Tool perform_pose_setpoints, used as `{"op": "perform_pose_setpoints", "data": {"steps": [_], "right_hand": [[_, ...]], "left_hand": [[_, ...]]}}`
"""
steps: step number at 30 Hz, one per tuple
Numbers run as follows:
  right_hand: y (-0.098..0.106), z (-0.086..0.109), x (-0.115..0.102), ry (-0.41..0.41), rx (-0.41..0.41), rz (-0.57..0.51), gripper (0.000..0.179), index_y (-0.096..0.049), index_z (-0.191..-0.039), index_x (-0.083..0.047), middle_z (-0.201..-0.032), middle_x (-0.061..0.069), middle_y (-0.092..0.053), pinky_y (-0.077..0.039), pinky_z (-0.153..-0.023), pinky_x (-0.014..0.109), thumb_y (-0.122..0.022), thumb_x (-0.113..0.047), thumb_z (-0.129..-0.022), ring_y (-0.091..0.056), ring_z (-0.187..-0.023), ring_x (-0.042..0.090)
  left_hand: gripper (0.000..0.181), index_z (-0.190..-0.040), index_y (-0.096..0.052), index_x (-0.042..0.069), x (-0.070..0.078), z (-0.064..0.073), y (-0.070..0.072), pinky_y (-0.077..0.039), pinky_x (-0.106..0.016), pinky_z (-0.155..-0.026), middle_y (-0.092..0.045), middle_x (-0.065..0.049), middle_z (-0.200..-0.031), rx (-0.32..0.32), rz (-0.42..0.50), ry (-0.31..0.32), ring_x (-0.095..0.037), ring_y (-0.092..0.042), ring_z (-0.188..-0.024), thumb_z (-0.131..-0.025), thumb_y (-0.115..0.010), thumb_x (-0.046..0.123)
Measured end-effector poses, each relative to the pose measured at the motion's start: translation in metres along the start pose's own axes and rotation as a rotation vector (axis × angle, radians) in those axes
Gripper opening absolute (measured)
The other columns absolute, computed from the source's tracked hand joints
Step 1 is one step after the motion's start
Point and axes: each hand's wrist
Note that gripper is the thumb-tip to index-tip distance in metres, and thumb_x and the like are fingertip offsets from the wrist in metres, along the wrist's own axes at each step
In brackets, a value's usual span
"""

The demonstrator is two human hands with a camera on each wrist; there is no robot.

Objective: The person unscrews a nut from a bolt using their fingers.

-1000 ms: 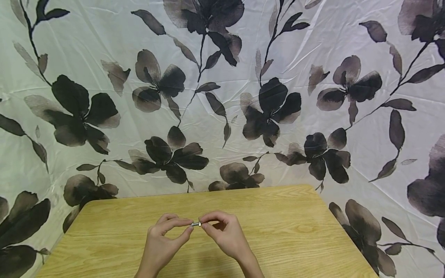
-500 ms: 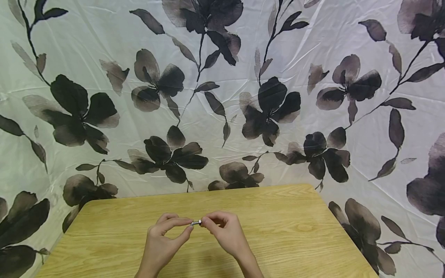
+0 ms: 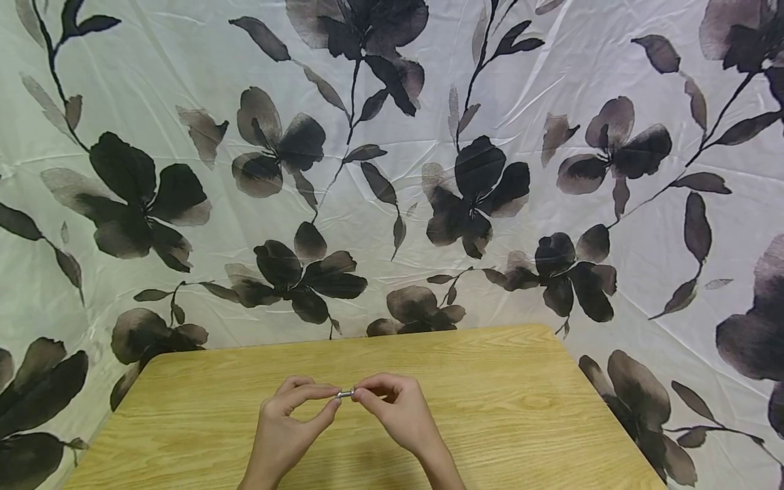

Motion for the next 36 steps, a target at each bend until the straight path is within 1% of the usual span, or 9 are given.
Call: {"op": "perform_pose_setpoints", "data": {"steps": [3, 10, 12, 17, 23, 27, 31, 34, 36], "right_hand": [[0.0, 0.0004, -0.0008, 0.002, 0.003, -0.003, 0.019, -0.078, -0.107, -0.005, -0.106, 0.017, -0.077, -0.058, -0.081, 0.027, -0.073, -0.02, -0.097, -0.071, -0.093, 0.01], [-0.0004, 0.001, -0.0007, 0.032, 0.001, -0.016, 0.018, -0.077, -0.109, -0.004, -0.107, 0.019, -0.075, -0.06, -0.082, 0.028, -0.075, -0.017, -0.096, -0.073, -0.094, 0.011], [-0.0004, 0.0009, -0.0001, 0.049, -0.007, -0.033, 0.02, -0.076, -0.11, -0.001, -0.109, 0.02, -0.074, -0.06, -0.083, 0.029, -0.074, -0.016, -0.096, -0.073, -0.096, 0.014], [-0.0006, 0.0006, 0.0014, 0.121, -0.024, -0.081, 0.024, -0.073, -0.111, 0.007, -0.114, 0.026, -0.071, -0.06, -0.085, 0.03, -0.073, -0.011, -0.096, -0.072, -0.099, 0.012], [-0.0017, 0.0015, 0.0004, 0.164, 0.0, -0.094, 0.019, -0.074, -0.112, 0.002, -0.115, 0.026, -0.07, -0.06, -0.085, 0.03, -0.072, -0.007, -0.096, -0.072, -0.101, 0.01], [-0.0016, 0.0005, -0.0006, 0.136, 0.021, -0.079, 0.022, -0.072, -0.117, 0.0, -0.118, 0.024, -0.071, -0.059, -0.087, 0.029, -0.07, -0.009, -0.098, -0.071, -0.105, 0.012], [-0.001, -0.0004, -0.0019, 0.042, 0.029, -0.049, 0.026, -0.071, -0.122, -0.003, -0.115, 0.019, -0.074, -0.059, -0.084, 0.029, -0.067, -0.018, -0.102, -0.071, -0.102, 0.014], [-0.0004, -0.0007, -0.0027, -0.023, 0.014, -0.018, 0.027, -0.073, -0.12, -0.006, -0.108, 0.017, -0.076, -0.059, -0.08, 0.03, -0.065, -0.025, -0.103, -0.072, -0.097, 0.016], [0.0001, -0.0007, -0.003, -0.045, 0.001, 0.003, 0.027, -0.075, -0.116, -0.006, -0.103, 0.016, -0.077, -0.059, -0.079, 0.031, -0.064, -0.028, -0.104, -0.072, -0.094, 0.016]], "left_hand": [[0.028, -0.09, -0.084, 0.02, 0.0002, -0.0001, 0.0003, -0.051, -0.031, -0.075, -0.076, 0.02, -0.087, 0.001, 0.0, -0.002, -0.004, -0.061, -0.085, -0.07, -0.092, 0.001], [0.03, -0.09, -0.083, 0.024, 0.0012, 0.0001, 0.0009, -0.05, -0.031, -0.074, -0.075, 0.019, -0.084, -0.004, 0.005, 0.024, -0.004, -0.06, -0.084, -0.071, -0.092, 0.002], [0.029, -0.089, -0.083, 0.022, 0.0014, 0.0001, 0.001, -0.05, -0.031, -0.074, -0.074, 0.019, -0.084, -0.005, 0.008, 0.033, -0.004, -0.06, -0.084, -0.071, -0.092, 0.002], [0.028, -0.089, -0.083, 0.021, 0.0011, 0.0001, 0.0008, -0.05, -0.031, -0.074, -0.074, 0.02, -0.084, -0.003, 0.01, 0.032, -0.004, -0.06, -0.083, -0.071, -0.092, 0.002], [0.027, -0.089, -0.084, 0.021, 0.0014, 0.0, 0.0005, -0.05, -0.03, -0.073, -0.073, 0.021, -0.084, -0.006, 0.005, 0.045, -0.003, -0.059, -0.083, -0.071, -0.092, 0.003], [0.027, -0.089, -0.084, 0.02, 0.0017, -0.0004, 0.0008, -0.051, -0.031, -0.074, -0.074, 0.022, -0.085, -0.003, 0.0, 0.043, -0.003, -0.06, -0.084, -0.071, -0.093, 0.003], [0.03, -0.089, -0.084, 0.022, 0.0013, -0.0006, 0.001, -0.051, -0.031, -0.075, -0.076, 0.021, -0.086, 0.011, -0.001, 0.015, -0.004, -0.061, -0.085, -0.07, -0.093, 0.001], [0.032, -0.09, -0.083, 0.024, 0.0012, -0.0005, 0.001, -0.051, -0.03, -0.074, -0.076, 0.02, -0.086, 0.019, -0.001, 0.0, -0.004, -0.06, -0.084, -0.069, -0.092, 0.001], [0.033, -0.09, -0.083, 0.026, 0.0013, -0.0004, 0.0011, -0.051, -0.031, -0.075, -0.076, 0.02, -0.087, 0.019, -0.002, -0.001, -0.004, -0.06, -0.084, -0.07, -0.092, 0.001]]}}
Point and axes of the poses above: each hand's wrist, its own z-axis away from the middle knuckle, its own y-axis out of the back of the hand, x = y × z
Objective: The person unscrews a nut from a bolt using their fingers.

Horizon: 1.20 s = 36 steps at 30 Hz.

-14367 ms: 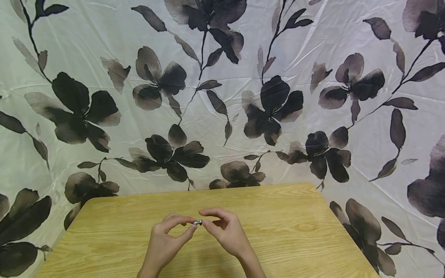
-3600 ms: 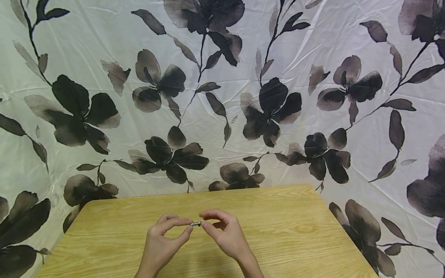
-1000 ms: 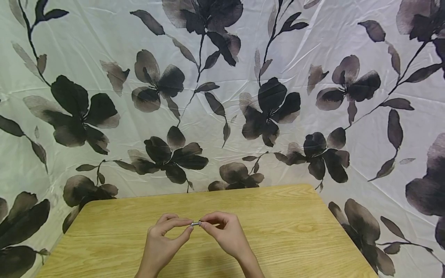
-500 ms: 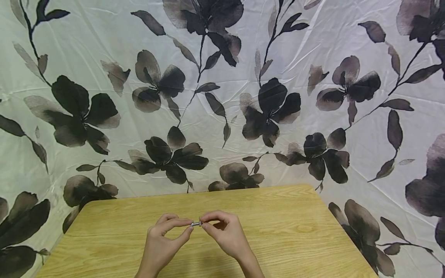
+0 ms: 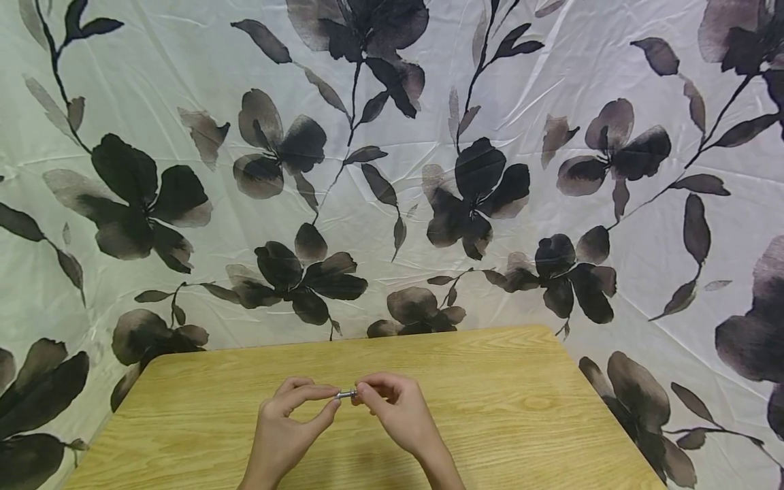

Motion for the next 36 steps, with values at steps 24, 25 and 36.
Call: {"op": "perform_pose_setpoints", "data": {"steps": [24, 25, 36], "right_hand": [[-0.0006, 0.0012, 0.0042, 0.137, -0.057, -0.041, 0.02, -0.074, -0.115, -0.003, -0.113, 0.022, -0.073, -0.059, -0.085, 0.029, -0.069, -0.014, -0.1, -0.07, -0.101, 0.011], [-0.0005, 0.0012, 0.0043, 0.152, -0.062, -0.052, 0.02, -0.073, -0.116, -0.002, -0.114, 0.023, -0.072, -0.059, -0.086, 0.029, -0.068, -0.013, -0.1, -0.07, -0.102, 0.012], [-0.0025, 0.0038, -0.0008, 0.24, -0.051, -0.111, 0.023, -0.069, -0.123, 0.001, -0.124, 0.027, -0.068, -0.058, -0.092, 0.029, -0.062, -0.005, -0.102, -0.068, -0.113, 0.009]], "left_hand": [[0.031, -0.089, -0.083, 0.025, -0.0014, 0.0004, 0.0005, -0.05, -0.03, -0.074, -0.074, 0.022, -0.084, -0.013, -0.014, 0.0, -0.003, -0.059, -0.082, -0.07, -0.093, 0.003], [0.031, -0.089, -0.083, 0.026, -0.0015, 0.0003, 0.0005, -0.05, -0.03, -0.074, -0.074, 0.022, -0.084, -0.013, -0.014, 0.0, -0.003, -0.059, -0.082, -0.07, -0.093, 0.003], [0.029, -0.089, -0.083, 0.023, -0.0008, 0.0005, -0.0008, -0.048, -0.031, -0.074, -0.074, 0.017, -0.082, -0.02, -0.015, 0.009, -0.003, -0.059, -0.082, -0.07, -0.093, 0.003]]}}
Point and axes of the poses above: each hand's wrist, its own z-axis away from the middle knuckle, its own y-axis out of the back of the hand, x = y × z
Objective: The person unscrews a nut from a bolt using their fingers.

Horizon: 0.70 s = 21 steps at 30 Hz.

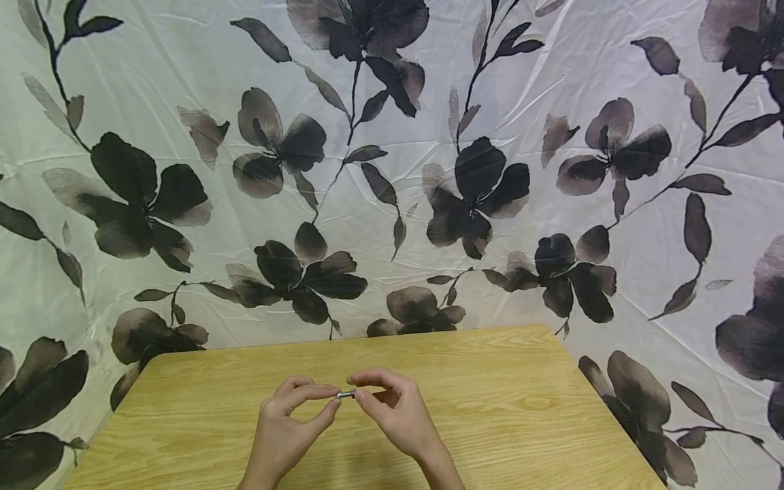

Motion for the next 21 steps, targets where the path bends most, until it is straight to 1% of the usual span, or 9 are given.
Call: {"op": "perform_pose_setpoints", "data": {"steps": [2, 4, 6, 8, 10, 11, 13, 16, 21], "right_hand": [[-0.0001, -0.0003, -0.0015, -0.012, 0.01, 0.008, 0.026, -0.067, -0.127, -0.001, -0.127, 0.024, -0.067, -0.057, -0.093, 0.03, -0.063, -0.007, -0.102, -0.067, -0.116, 0.011], [0.0003, -0.0005, -0.0026, -0.041, 0.019, 0.017, 0.031, -0.064, -0.133, -0.003, -0.13, 0.023, -0.067, -0.057, -0.094, 0.029, -0.063, -0.009, -0.102, -0.066, -0.119, 0.011], [0.0008, -0.0009, -0.0039, -0.104, 0.023, 0.026, 0.037, -0.06, -0.139, -0.005, -0.13, 0.023, -0.068, -0.057, -0.093, 0.029, -0.063, -0.014, -0.103, -0.067, -0.117, 0.012], [0.0012, -0.0018, -0.005, -0.173, 0.021, 0.041, 0.04, -0.058, -0.141, -0.004, -0.126, 0.024, -0.07, -0.057, -0.089, 0.029, -0.063, -0.019, -0.104, -0.07, -0.111, 0.012], [0.0016, -0.0023, -0.006, -0.239, 0.021, 0.062, 0.038, -0.062, -0.136, -0.003, -0.118, 0.022, -0.073, -0.058, -0.084, 0.029, -0.062, -0.024, -0.105, -0.072, -0.104, 0.014], [0.0018, -0.0026, -0.0063, -0.266, 0.021, 0.071, 0.036, -0.066, -0.131, -0.002, -0.113, 0.022, -0.075, -0.059, -0.08, 0.029, -0.062, -0.027, -0.105, -0.073, -0.1, 0.015], [0.0021, -0.0028, -0.0063, -0.291, 0.025, 0.094, 0.034, -0.072, -0.119, -0.001, -0.103, 0.019, -0.076, -0.059, -0.076, 0.029, -0.062, -0.03, -0.104, -0.074, -0.094, 0.016], [0.0025, -0.003, -0.0055, -0.307, 0.027, 0.111, 0.033, -0.077, -0.105, -0.003, -0.094, 0.016, -0.077, -0.058, -0.073, 0.03, -0.063, -0.033, -0.104, -0.075, -0.088, 0.017], [0.0029, -0.0027, -0.0043, -0.303, 0.013, 0.107, 0.03, -0.078, -0.102, -0.004, -0.091, 0.018, -0.077, -0.058, -0.071, 0.03, -0.064, -0.031, -0.103, -0.074, -0.084, 0.016]], "left_hand": [[0.03, -0.089, -0.083, 0.023, 0.0003, 0.0, -0.0002, -0.048, -0.031, -0.074, -0.074, 0.019, -0.083, -0.001, -0.002, 0.002, -0.003, -0.059, -0.082, -0.07, -0.093, 0.003], [0.031, -0.09, -0.083, 0.023, 0.0002, 0.0001, -0.0003, -0.048, -0.031, -0.074, -0.074, 0.021, -0.084, 0.002, -0.004, -0.007, -0.003, -0.059, -0.083, -0.069, -0.093, 0.003], [0.032, -0.09, -0.083, 0.024, 0.0003, 0.0, -0.0003, -0.049, -0.031, -0.074, -0.074, 0.021, -0.085, 0.01, -0.005, -0.024, -0.003, -0.06, -0.083, -0.069, -0.093, 0.002], [0.033, -0.09, -0.083, 0.025, 0.0002, -0.0002, -0.0002, -0.049, -0.031, -0.075, -0.075, 0.021, -0.086, 0.016, -0.005, -0.042, -0.003, -0.06, -0.083, -0.069, -0.093, 0.002], [0.034, -0.091, -0.083, 0.025, 0.0001, -0.0004, -0.0001, -0.05, -0.031, -0.075, -0.075, 0.02, -0.087, 0.02, -0.001, -0.057, -0.004, -0.06, -0.083, -0.07, -0.093, 0.001], [0.034, -0.091, -0.083, 0.025, 0.0004, -0.0005, 0.0, -0.05, -0.031, -0.075, -0.076, 0.02, -0.087, 0.019, 0.002, -0.058, -0.004, -0.06, -0.083, -0.07, -0.092, 0.001], [0.034, -0.092, -0.083, 0.024, 0.0006, -0.0004, 0.0, -0.05, -0.031, -0.075, -0.076, 0.019, -0.088, 0.019, 0.008, -0.062, -0.004, -0.06, -0.084, -0.07, -0.092, 0.0], [0.032, -0.092, -0.083, 0.022, 0.0011, -0.0007, 0.0003, -0.05, -0.031, -0.075, -0.077, 0.018, -0.089, 0.021, 0.016, -0.071, -0.005, -0.06, -0.084, -0.071, -0.092, -0.001], [0.033, -0.092, -0.083, 0.021, 0.001, -0.0012, 0.0003, -0.051, -0.031, -0.075, -0.077, 0.017, -0.088, 0.027, 0.012, -0.103, -0.006, -0.06, -0.084, -0.07, -0.092, -0.001]]}}
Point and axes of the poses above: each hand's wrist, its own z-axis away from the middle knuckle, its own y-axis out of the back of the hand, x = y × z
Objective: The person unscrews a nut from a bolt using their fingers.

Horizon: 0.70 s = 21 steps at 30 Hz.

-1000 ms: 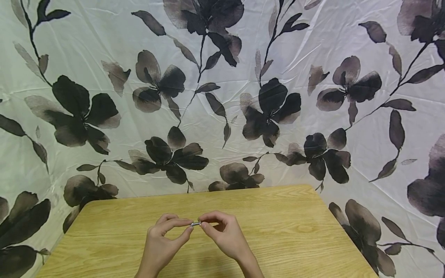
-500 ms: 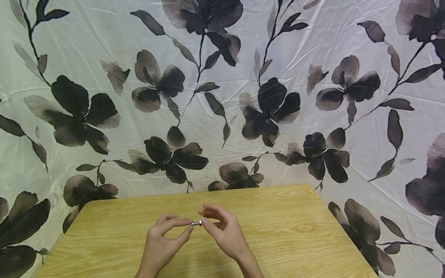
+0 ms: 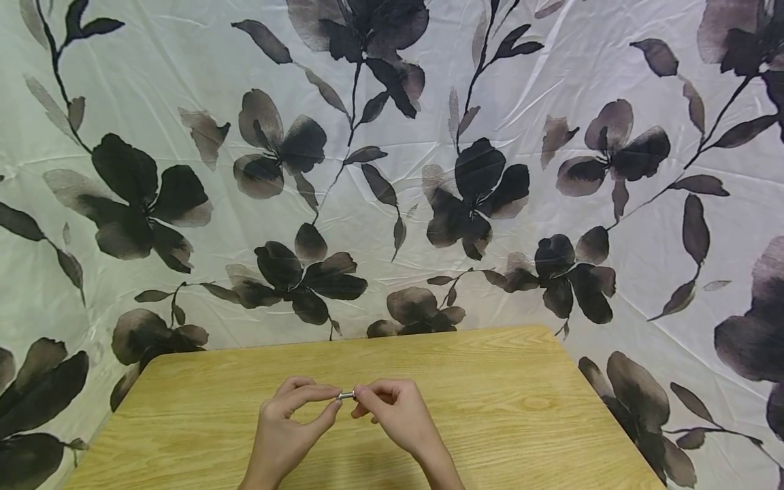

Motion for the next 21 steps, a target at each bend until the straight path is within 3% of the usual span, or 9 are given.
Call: {"op": "perform_pose_setpoints", "data": {"steps": [7, 13, 21], "right_hand": [[0.0004, 0.001, 0.001, 0.047, -0.029, 0.013, 0.026, -0.078, -0.105, -0.005, -0.091, 0.019, -0.076, -0.059, -0.073, 0.032, -0.064, -0.027, -0.103, -0.074, -0.082, 0.014], [-0.0006, 0.0013, 0.0004, 0.063, -0.024, 0.022, 0.023, -0.075, -0.114, -0.005, -0.098, 0.018, -0.077, -0.058, -0.074, 0.03, -0.069, -0.022, -0.1, -0.073, -0.083, 0.011], [-0.0023, 0.0016, 0.0026, 0.13, -0.03, -0.012, 0.025, -0.072, -0.119, -0.001, -0.11, 0.022, -0.074, -0.059, -0.08, 0.027, -0.072, -0.014, -0.097, -0.071, -0.095, 0.009]], "left_hand": [[0.031, -0.093, -0.083, 0.022, -0.0009, 0.0009, 0.0005, -0.049, -0.031, -0.076, -0.078, 0.014, -0.087, -0.023, 0.007, 0.007, -0.006, -0.06, -0.084, -0.072, -0.091, 0.0], [0.031, -0.091, -0.083, 0.02, -0.0012, 0.0005, 0.0007, -0.049, -0.03, -0.074, -0.077, 0.016, -0.086, -0.006, -0.004, -0.005, -0.005, -0.06, -0.084, -0.07, -0.092, -0.001], [0.032, -0.091, -0.083, 0.023, 0.0002, 0.0004, 0.0016, -0.049, -0.03, -0.074, -0.075, 0.016, -0.084, 0.002, 0.002, 0.027, -0.005, -0.059, -0.083, -0.07, -0.092, 0.0]]}}
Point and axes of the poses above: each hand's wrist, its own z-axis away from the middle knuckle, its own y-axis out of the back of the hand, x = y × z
